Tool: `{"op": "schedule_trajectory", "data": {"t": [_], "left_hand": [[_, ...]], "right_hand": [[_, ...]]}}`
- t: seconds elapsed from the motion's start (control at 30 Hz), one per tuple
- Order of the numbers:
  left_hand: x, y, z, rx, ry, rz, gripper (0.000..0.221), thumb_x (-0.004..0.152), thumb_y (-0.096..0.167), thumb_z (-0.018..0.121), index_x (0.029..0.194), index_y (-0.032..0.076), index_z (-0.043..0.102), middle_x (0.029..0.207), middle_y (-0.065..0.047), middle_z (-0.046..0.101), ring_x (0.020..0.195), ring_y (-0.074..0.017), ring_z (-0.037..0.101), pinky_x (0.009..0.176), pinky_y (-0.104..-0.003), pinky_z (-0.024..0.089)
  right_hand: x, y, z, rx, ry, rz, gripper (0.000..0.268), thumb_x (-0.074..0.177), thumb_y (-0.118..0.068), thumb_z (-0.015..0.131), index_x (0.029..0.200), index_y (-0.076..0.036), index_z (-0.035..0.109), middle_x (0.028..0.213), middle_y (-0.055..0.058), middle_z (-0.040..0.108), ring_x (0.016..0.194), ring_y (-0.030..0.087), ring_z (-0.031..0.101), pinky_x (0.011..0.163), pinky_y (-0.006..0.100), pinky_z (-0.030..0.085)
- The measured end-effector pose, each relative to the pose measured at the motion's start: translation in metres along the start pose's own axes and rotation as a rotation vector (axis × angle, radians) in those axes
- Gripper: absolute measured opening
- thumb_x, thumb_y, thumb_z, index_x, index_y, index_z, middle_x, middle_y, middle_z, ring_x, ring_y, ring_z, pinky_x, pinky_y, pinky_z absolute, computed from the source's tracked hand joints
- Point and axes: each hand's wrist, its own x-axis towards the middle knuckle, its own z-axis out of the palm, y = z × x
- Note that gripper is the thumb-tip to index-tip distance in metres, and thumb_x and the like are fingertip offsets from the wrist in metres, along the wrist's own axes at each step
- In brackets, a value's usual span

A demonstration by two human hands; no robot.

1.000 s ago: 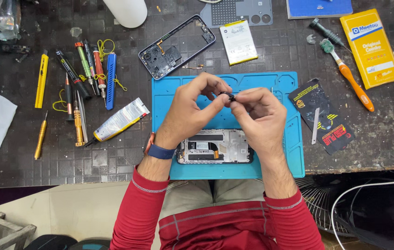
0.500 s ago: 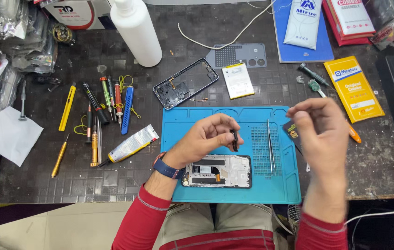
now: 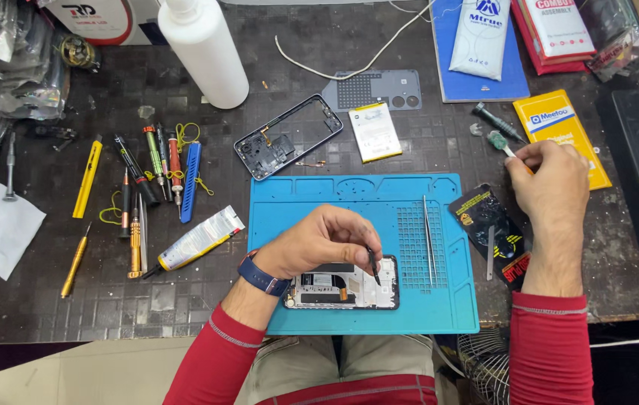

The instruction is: The person uses tweezers to remove a small component from a disassembled mobile phone, then uses fingers to reposition internal parts and connectors. The person continues to adjust components inside the phone chassis on a blue work mat.

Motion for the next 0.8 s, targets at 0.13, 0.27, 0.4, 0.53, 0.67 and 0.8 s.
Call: {"op": "schedule_trajectory", "data": {"t": [0.13, 0.27, 0.4, 0.53, 0.67, 0.8], "left_hand": [[0.000, 0.000, 0.001, 0.019, 0.021, 0.015, 0.019, 0.100, 0.010, 0.075, 0.115, -0.001, 0.070, 0.109, -0.012, 0.075, 0.105, -0.0222, 0.074, 0.096, -0.037, 0.062], [0.003, 0.003, 0.003, -0.029, 0.099, -0.022, 0.022, 0.101, 0.013, 0.070, 0.118, 0.000, 0.065, 0.109, -0.011, 0.073, 0.106, -0.0240, 0.075, 0.092, -0.038, 0.064], [0.007, 0.004, 0.005, 0.046, 0.140, -0.032, 0.024, 0.101, 0.011, 0.069, 0.120, -0.002, 0.063, 0.111, -0.011, 0.071, 0.105, -0.0249, 0.075, 0.089, -0.037, 0.065], [0.007, 0.006, 0.003, 0.062, 0.204, 0.010, 0.026, 0.101, 0.010, 0.069, 0.122, -0.004, 0.063, 0.110, -0.012, 0.072, 0.105, -0.0244, 0.075, 0.088, -0.037, 0.065], [0.008, 0.007, 0.004, 0.056, 0.237, 0.033, 0.026, 0.101, 0.010, 0.069, 0.123, -0.004, 0.062, 0.111, -0.012, 0.071, 0.106, -0.0238, 0.074, 0.089, -0.037, 0.065], [0.010, 0.006, 0.004, 0.082, 0.254, 0.028, 0.027, 0.101, 0.010, 0.068, 0.123, -0.003, 0.062, 0.112, -0.012, 0.071, 0.106, -0.0236, 0.075, 0.090, -0.037, 0.065]], "right_hand": [[-0.003, -0.025, -0.005, -0.035, 0.263, -0.194, 0.012, 0.105, -0.008, 0.070, 0.104, -0.001, 0.061, 0.104, 0.014, 0.065, 0.101, 0.036, 0.063, 0.092, 0.049, 0.051], [-0.014, -0.067, -0.019, 0.453, 0.324, -0.298, 0.005, 0.117, 0.001, 0.055, 0.119, 0.001, 0.051, 0.103, 0.017, 0.059, 0.092, 0.033, 0.063, 0.079, 0.043, 0.050], [-0.028, -0.105, -0.022, 0.528, 0.215, -0.661, 0.015, 0.105, 0.005, 0.055, 0.116, -0.004, 0.050, 0.097, 0.013, 0.062, 0.084, 0.032, 0.064, 0.064, 0.037, 0.052], [-0.034, -0.123, -0.021, 0.692, 0.042, -0.809, 0.035, 0.093, 0.007, 0.064, 0.123, -0.003, 0.048, 0.084, 0.009, 0.061, 0.066, 0.024, 0.061, 0.057, 0.035, 0.050], [-0.033, -0.124, -0.024, 0.643, 0.029, -0.964, 0.054, 0.083, 0.009, 0.070, 0.129, -0.006, 0.046, 0.081, 0.008, 0.061, 0.065, 0.025, 0.063, 0.053, 0.036, 0.050], [-0.036, -0.125, -0.022, 0.641, 0.003, -0.912, 0.063, 0.082, 0.007, 0.070, 0.136, -0.006, 0.039, 0.097, 0.014, 0.062, 0.070, 0.027, 0.062, 0.056, 0.037, 0.050]]}}
